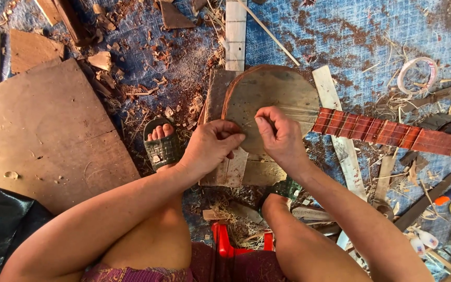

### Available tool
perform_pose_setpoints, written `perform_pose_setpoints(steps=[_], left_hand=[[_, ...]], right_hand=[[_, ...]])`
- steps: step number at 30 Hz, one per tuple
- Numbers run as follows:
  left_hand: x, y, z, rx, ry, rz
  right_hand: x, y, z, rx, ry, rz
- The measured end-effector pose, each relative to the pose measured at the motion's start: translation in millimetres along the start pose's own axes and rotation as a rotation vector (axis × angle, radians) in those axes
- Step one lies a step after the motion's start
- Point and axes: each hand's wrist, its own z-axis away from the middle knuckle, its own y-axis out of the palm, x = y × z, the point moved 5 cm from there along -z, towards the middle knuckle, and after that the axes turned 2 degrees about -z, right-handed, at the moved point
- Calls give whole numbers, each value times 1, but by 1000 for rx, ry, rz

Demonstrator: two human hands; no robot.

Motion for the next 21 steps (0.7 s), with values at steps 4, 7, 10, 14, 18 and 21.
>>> perform_pose_setpoints(steps=[4, 7, 10, 14, 18, 21], left_hand=[[-1, -1, -8, -19, 64, -294], [-7, -2, -8, -43, 115, -483], [-25, -3, -1, -59, 223, -596], [-45, 9, 4, -71, 403, -723], [-47, 1, -1, -193, 781, -1045], [-44, 4, 0, -196, 1133, -963]], right_hand=[[-9, -1, 2, -44, -16, 70], [-19, -3, 6, -55, -44, 166], [-28, -12, 14, -48, -108, 266], [-45, -30, 31, -4, -182, 357], [-55, -39, 45, -33, -279, 520], [-54, -46, 51, -69, -333, 577]])
